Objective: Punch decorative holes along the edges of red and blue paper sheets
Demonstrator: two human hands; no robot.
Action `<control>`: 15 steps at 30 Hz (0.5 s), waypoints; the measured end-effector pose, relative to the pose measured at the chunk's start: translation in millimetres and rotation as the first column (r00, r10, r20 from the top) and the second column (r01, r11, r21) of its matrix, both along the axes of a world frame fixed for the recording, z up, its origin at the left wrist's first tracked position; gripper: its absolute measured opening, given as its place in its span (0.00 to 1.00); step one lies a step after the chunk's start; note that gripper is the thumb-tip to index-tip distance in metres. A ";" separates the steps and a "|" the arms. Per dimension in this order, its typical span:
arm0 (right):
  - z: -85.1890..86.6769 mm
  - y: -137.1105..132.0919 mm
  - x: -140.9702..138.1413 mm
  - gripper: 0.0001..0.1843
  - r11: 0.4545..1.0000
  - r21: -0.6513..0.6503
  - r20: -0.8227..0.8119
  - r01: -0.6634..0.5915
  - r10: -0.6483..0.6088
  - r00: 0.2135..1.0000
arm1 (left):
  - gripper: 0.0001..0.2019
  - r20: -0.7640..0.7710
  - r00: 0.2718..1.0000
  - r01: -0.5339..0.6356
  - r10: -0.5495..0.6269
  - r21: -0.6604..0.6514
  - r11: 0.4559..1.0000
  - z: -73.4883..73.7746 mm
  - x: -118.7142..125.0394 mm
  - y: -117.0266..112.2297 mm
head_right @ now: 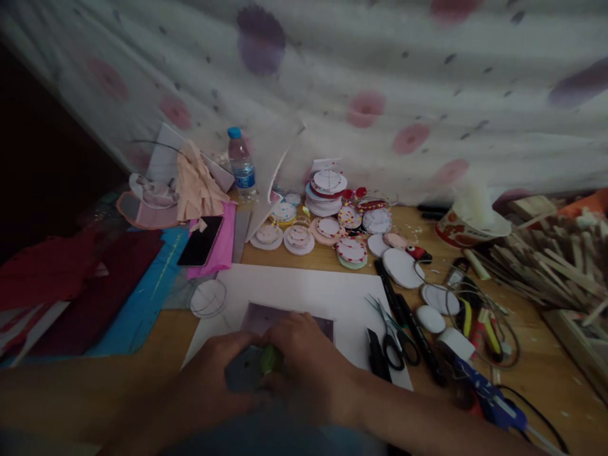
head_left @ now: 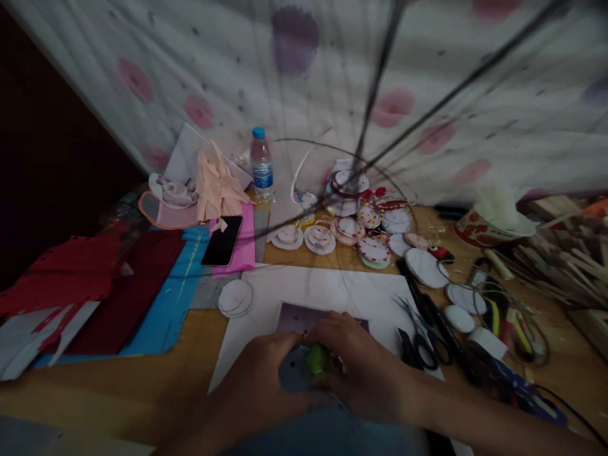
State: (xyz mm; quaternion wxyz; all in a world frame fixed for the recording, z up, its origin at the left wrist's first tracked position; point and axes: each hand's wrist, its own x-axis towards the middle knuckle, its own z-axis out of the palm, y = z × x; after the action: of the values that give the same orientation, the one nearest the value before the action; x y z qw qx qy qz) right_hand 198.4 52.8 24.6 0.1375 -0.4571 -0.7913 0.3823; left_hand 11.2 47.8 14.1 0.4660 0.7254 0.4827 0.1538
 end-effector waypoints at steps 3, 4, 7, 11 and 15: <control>0.3 -0.5 -1.5 0.13 1.000 -0.014 0.020 -0.025 0.026 0.999 | 0.20 -0.048 0.998 0.049 -0.049 -0.018 0.999 1.8 0.2 7.0; 0.0 -0.8 -1.7 0.13 0.999 -0.025 0.025 -0.033 0.033 0.999 | 0.21 -0.056 0.996 0.069 -0.071 -0.030 0.997 2.7 0.4 9.3; -1.6 -1.8 -1.4 0.12 0.998 -0.039 0.030 -0.042 0.043 0.999 | 0.20 -0.034 0.991 0.127 -0.130 -0.077 0.989 5.7 1.2 14.4; -5.8 -2.8 -0.5 0.10 1.000 0.017 0.010 -0.016 0.016 1.000 | 0.17 0.027 0.984 0.174 -0.175 0.022 0.985 2.4 3.2 16.6; -12.4 -3.5 -0.4 0.11 0.997 0.079 -0.040 0.012 -0.009 0.999 | 0.18 -0.025 0.982 0.191 -0.189 0.171 0.967 -10.4 4.3 15.4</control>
State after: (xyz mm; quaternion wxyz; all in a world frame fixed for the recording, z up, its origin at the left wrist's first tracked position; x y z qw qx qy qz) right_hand 198.0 49.3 12.1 0.1734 -0.4478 -0.8004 0.3588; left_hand 15.5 63.2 3.7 0.4118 0.8067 0.3977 0.1466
